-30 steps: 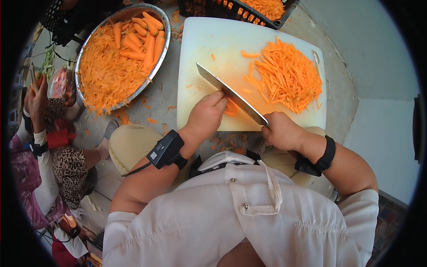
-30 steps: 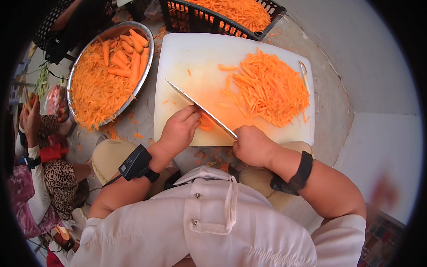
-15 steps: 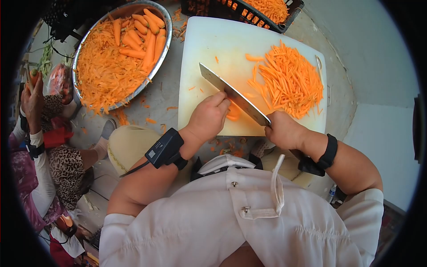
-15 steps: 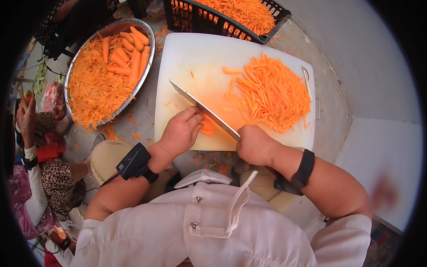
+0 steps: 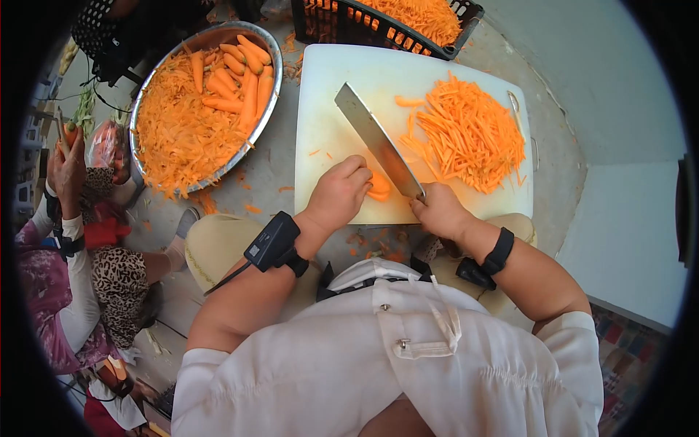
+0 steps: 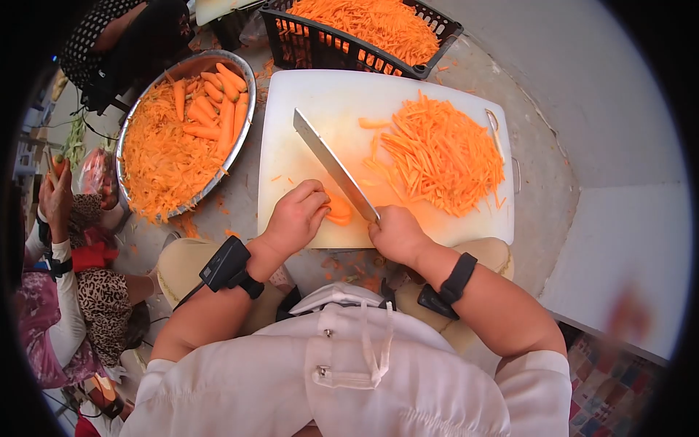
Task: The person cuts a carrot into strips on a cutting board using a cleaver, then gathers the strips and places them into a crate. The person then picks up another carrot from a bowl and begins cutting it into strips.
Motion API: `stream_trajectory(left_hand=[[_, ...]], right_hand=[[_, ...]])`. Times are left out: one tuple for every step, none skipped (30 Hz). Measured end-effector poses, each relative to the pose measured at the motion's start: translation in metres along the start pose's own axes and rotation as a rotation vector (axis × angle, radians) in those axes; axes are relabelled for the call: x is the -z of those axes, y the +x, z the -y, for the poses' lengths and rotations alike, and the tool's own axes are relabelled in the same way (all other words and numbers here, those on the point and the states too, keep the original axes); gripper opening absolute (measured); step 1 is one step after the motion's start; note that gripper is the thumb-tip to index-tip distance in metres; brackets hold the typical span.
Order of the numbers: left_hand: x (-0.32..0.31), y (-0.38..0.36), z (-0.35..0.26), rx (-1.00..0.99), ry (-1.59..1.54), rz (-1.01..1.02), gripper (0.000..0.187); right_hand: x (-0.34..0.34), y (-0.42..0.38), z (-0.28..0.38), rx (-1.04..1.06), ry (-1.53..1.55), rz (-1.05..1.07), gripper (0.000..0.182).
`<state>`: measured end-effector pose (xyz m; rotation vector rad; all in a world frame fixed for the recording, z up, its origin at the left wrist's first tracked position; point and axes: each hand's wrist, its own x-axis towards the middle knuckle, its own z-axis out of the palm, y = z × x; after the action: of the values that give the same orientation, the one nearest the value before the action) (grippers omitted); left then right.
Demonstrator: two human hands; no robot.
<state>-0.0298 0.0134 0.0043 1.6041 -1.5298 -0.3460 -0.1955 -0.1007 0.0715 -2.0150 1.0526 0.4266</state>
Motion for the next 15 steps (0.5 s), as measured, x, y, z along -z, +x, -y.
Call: stream_trajectory(left_hand=[[0.0,0.0,0.001,-0.013,-0.004,0.0,0.014],[0.0,0.0,0.001,-0.019,-0.002,0.001,0.014],[0.0,-0.001,0.002,-0.032,0.0,-0.009,0.014],[0.0,-0.002,0.003,-0.042,-0.001,-0.018,0.015],[0.0,-0.002,0.003,-0.042,-0.002,-0.017,0.015],[-0.001,-0.003,0.003,-0.044,-0.023,-0.009,0.017],[-0.001,-0.003,0.004,-0.045,-0.043,-0.002,0.019],[0.0,-0.004,0.004,-0.046,-0.043,-0.002,0.019],[0.001,-0.004,0.004,-0.055,-0.02,0.003,0.021],[0.001,-0.004,0.004,-0.063,0.002,0.008,0.023],[0.003,-0.004,0.003,-0.061,0.0,0.011,0.023],[0.005,-0.004,0.002,-0.048,-0.006,0.042,0.024],[0.006,-0.004,0.001,-0.036,-0.013,0.072,0.026],[0.005,-0.005,0.002,-0.034,-0.014,0.073,0.026],[0.003,-0.006,0.004,-0.036,-0.001,0.08,0.027]], right_hand=[[0.003,-0.003,0.002,-0.076,0.134,0.053,0.021],[0.005,-0.005,0.0,-0.074,0.137,0.047,0.021],[0.007,-0.008,-0.003,0.019,0.068,0.017,0.021],[0.008,-0.01,-0.004,0.109,-0.002,-0.011,0.021],[0.009,-0.013,-0.002,0.108,-0.002,-0.01,0.021],[0.012,-0.018,0.002,0.101,-0.037,0.006,0.02],[0.015,-0.022,0.004,0.094,-0.073,0.022,0.02],[0.016,-0.025,0.006,0.094,-0.073,0.021,0.02],[0.017,-0.027,0.006,0.083,-0.076,0.041,0.021],[0.017,-0.029,0.007,0.072,-0.078,0.061,0.021],[0.018,-0.031,0.008,0.07,-0.077,0.064,0.021],[0.018,-0.032,0.008,0.074,-0.081,0.056,0.021],[0.018,-0.033,0.009,0.079,-0.086,0.047,0.021],[0.017,-0.033,0.009,0.077,-0.086,0.049,0.021],[0.017,-0.033,0.01,0.069,-0.111,0.051,0.022]])
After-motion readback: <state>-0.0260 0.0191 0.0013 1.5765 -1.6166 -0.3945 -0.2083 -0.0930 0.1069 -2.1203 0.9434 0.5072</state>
